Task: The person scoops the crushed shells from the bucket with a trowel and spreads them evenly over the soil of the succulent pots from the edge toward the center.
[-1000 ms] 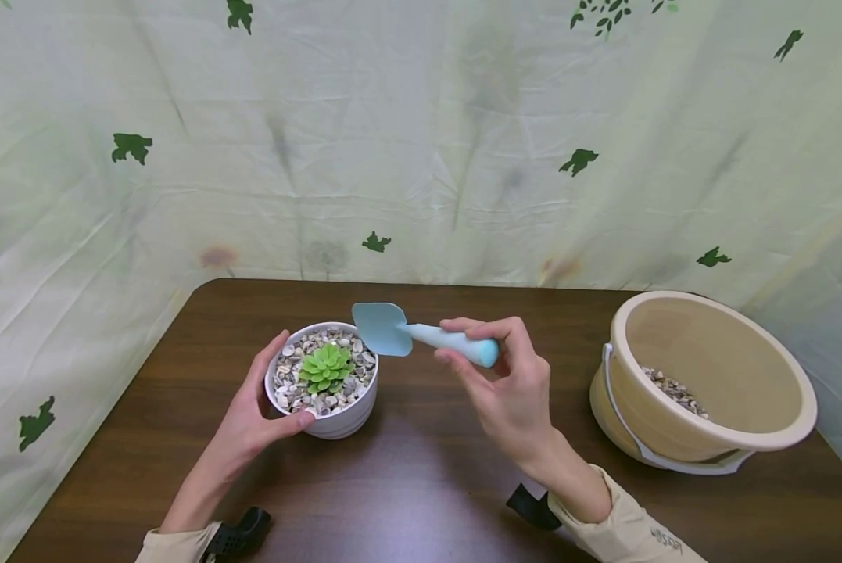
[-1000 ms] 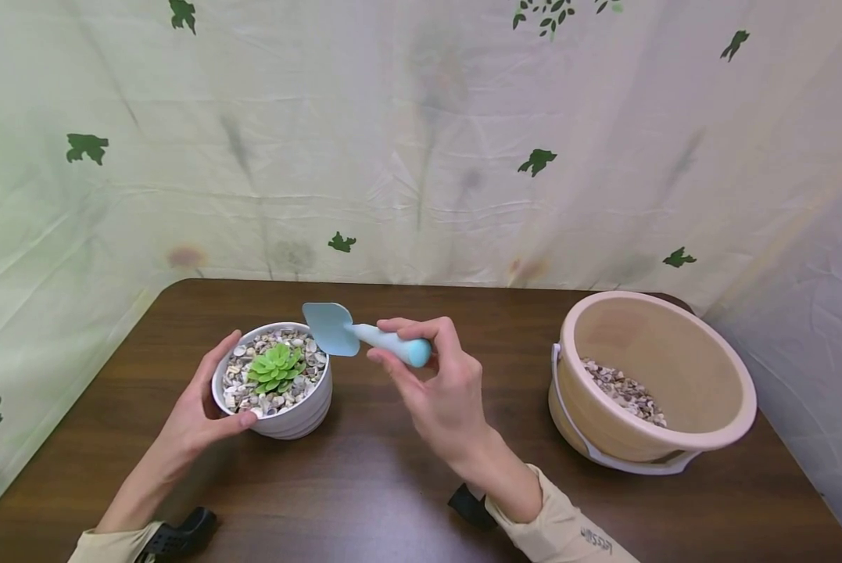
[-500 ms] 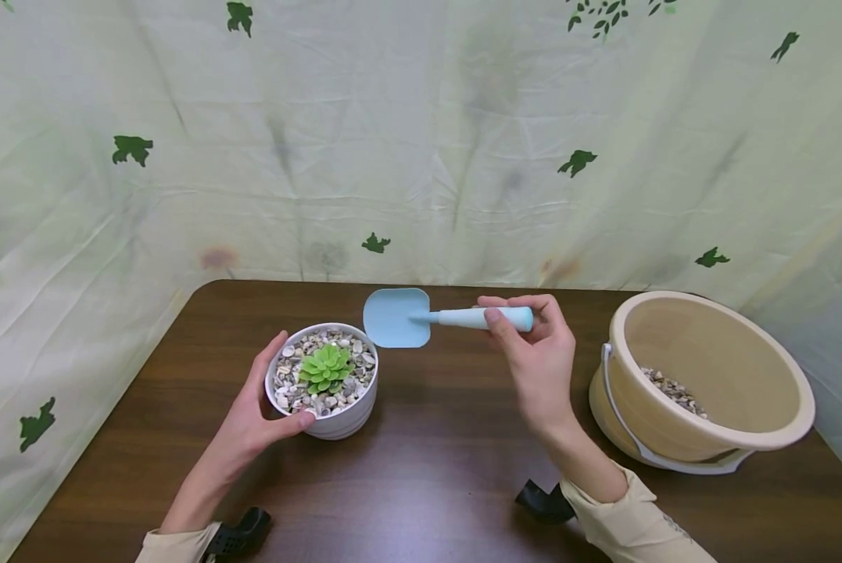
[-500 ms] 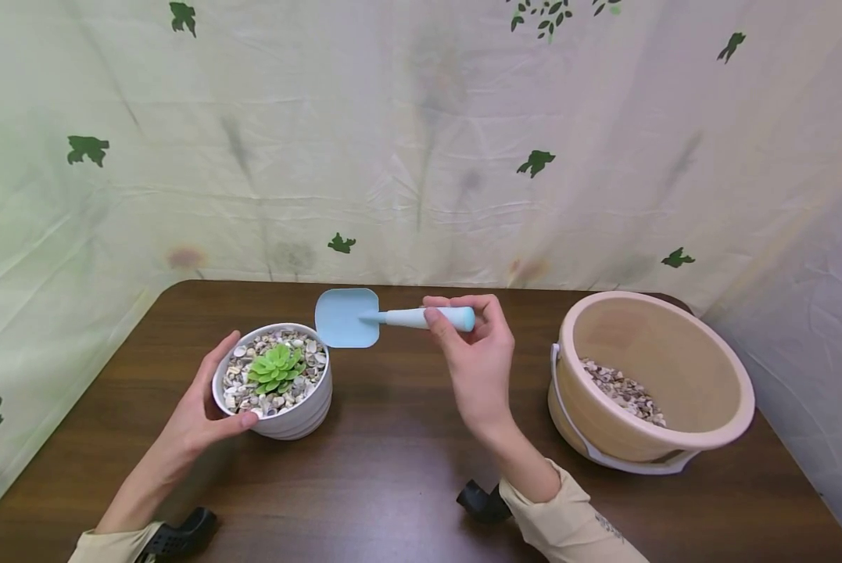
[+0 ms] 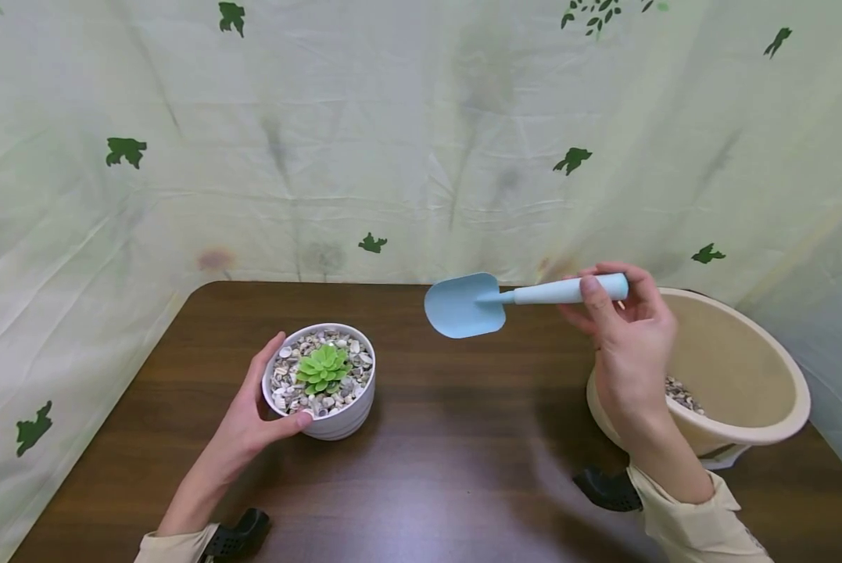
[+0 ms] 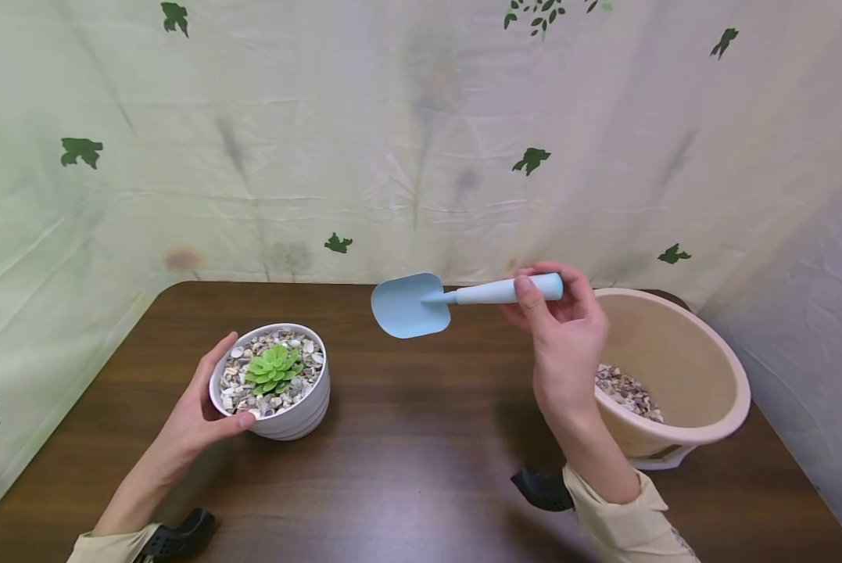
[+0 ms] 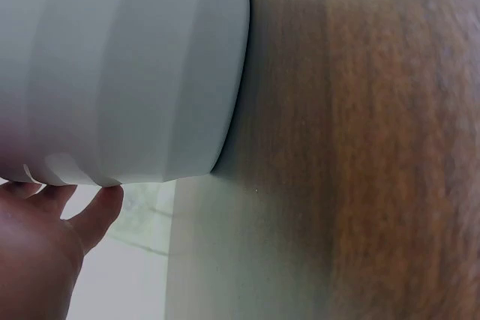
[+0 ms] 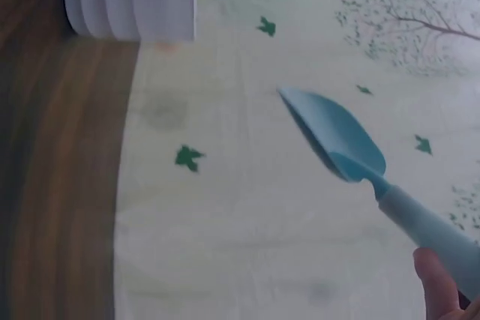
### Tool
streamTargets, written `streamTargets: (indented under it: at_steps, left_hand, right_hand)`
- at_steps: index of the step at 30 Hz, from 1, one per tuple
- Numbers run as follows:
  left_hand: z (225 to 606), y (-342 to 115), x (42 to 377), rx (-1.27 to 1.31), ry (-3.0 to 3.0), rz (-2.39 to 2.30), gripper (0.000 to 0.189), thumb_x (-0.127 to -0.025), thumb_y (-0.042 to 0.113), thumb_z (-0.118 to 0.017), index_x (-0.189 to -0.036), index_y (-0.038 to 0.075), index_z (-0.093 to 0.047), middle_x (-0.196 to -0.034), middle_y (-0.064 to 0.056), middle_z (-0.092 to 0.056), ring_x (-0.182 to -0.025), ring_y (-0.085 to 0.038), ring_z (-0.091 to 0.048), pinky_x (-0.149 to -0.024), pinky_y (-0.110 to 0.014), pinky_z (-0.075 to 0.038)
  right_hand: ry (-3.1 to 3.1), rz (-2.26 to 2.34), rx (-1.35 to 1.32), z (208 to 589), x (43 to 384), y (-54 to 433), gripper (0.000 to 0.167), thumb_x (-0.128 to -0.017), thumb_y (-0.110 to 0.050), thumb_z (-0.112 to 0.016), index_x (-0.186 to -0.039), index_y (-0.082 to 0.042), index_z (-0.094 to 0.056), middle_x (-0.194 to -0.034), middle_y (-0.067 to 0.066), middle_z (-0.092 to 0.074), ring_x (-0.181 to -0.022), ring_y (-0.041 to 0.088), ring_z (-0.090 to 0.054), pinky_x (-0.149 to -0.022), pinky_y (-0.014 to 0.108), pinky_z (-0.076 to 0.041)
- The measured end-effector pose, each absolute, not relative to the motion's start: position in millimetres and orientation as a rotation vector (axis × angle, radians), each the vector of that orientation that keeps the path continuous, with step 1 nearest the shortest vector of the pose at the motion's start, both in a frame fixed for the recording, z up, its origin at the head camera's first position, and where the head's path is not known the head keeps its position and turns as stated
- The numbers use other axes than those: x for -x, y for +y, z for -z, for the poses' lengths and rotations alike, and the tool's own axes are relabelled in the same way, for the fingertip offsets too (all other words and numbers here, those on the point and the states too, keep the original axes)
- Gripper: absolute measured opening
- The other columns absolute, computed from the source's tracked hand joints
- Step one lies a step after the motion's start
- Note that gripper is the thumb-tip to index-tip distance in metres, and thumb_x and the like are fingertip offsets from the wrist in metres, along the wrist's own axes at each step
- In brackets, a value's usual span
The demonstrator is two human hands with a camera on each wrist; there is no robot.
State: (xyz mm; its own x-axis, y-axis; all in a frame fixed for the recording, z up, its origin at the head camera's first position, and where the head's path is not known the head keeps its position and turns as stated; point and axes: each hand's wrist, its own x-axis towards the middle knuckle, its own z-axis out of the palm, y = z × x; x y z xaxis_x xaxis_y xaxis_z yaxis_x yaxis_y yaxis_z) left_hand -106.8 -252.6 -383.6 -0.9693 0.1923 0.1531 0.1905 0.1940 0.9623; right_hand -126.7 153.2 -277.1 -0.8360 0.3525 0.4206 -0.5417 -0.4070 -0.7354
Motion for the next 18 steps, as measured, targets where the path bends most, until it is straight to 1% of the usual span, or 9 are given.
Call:
streamTargets:
  at_steps: [4, 7, 11, 18]
  left_hand:
    - [383, -253, 107, -0.381, 2.427, -1.948, 0.099, -0.080, 0.001, -0.073, -0.157, 0.031, -0.018, -0.156, -0.007, -0.019, -0.130, -0.017, -0.033, -0.095, -0.014, -0.035]
    - [384, -253, 107, -0.378, 2.423, -1.951, 0.099, -0.081, 0.001, -0.073, -0.157, 0.031, -0.017, -0.156, -0.007, -0.019, -0.130, -0.017, -0.033, -0.095, -0.014, -0.035]
    - [385, -253, 107, -0.384, 2.426, -1.954, 0.099, -0.080, 0.001, -0.073, -0.157, 0.031, -0.018, -0.156, -0.007, -0.019, -0.131, -0.017, -0.032, -0.095, -0.014, -0.035]
    - [384, -253, 108, -0.382, 2.433, -1.935, 0.099, -0.081, 0.002, -0.073, -0.157, 0.032, -0.017, -0.156, -0.007, -0.018, -0.131, -0.018, -0.032, -0.095, -0.014, -0.036]
  right_hand:
    - [-1.244, -2.215, -0.234, 268, 126, 172, 0.024, -0.086, 0.009, -0.068, -0.107, 0.015, -0.058, -0.095, 0.023, -0.066, -0.084, 0.030, -0.069, -0.070, 0.039, -0.056]
    - [-1.209, -2.213, -0.214, 264, 125, 184, 0.027, -0.085, 0.009, -0.069, -0.108, 0.016, -0.056, -0.093, 0.024, -0.067, -0.082, 0.031, -0.069, -0.073, 0.038, -0.055]
    - [-1.115, -2.242, -0.190, 259, 124, 199, 0.029, -0.083, 0.011, -0.070, -0.107, 0.018, -0.055, -0.092, 0.026, -0.066, -0.082, 0.034, -0.067, -0.078, 0.042, -0.053]
    - [-0.912, -2.295, -0.158, 247, 125, 229, 0.028, -0.083, 0.017, -0.065, -0.107, 0.021, -0.052, -0.090, 0.031, -0.063, -0.084, 0.039, -0.066, -0.084, 0.040, -0.053]
